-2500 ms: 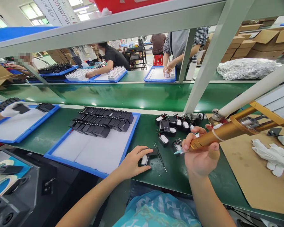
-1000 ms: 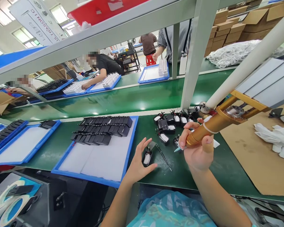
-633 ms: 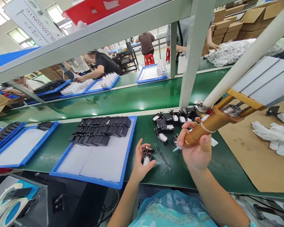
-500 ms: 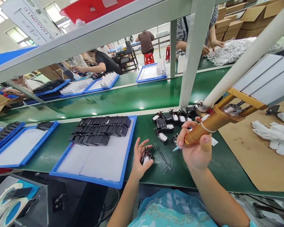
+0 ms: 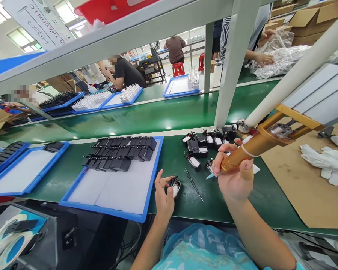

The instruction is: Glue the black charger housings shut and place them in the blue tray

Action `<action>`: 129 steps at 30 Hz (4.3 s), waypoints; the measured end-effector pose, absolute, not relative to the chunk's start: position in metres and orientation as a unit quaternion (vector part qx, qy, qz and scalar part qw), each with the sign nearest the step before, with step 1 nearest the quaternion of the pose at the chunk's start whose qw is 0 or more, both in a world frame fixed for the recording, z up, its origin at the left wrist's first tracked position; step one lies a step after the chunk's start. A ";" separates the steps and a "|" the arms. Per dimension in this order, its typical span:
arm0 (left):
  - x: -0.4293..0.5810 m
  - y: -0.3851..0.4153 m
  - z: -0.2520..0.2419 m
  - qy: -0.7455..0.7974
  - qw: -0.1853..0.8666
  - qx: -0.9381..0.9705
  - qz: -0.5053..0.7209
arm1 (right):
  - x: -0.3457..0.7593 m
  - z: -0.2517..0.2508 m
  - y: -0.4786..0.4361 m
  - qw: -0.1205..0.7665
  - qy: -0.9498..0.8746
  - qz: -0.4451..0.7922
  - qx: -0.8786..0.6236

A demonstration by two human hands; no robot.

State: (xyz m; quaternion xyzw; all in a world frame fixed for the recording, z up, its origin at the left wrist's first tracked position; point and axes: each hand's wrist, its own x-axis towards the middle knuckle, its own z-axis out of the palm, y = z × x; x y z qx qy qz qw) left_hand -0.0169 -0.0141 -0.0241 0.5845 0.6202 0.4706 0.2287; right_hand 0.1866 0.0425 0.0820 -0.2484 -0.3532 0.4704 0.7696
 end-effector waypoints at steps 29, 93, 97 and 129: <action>-0.006 -0.020 0.015 0.583 0.297 0.659 0.371 | 0.146 0.098 0.033 0.738 -0.335 0.561 -0.166; -0.018 0.032 0.007 0.513 0.484 0.621 0.341 | 0.162 0.096 0.036 0.758 -0.323 0.533 -0.194; -0.009 0.033 0.004 0.517 0.446 0.627 0.375 | 0.165 0.094 0.036 0.755 -0.323 0.534 -0.202; 0.008 0.000 -0.001 0.601 0.062 0.748 0.275 | 0.174 0.089 0.035 0.750 -0.317 0.545 -0.198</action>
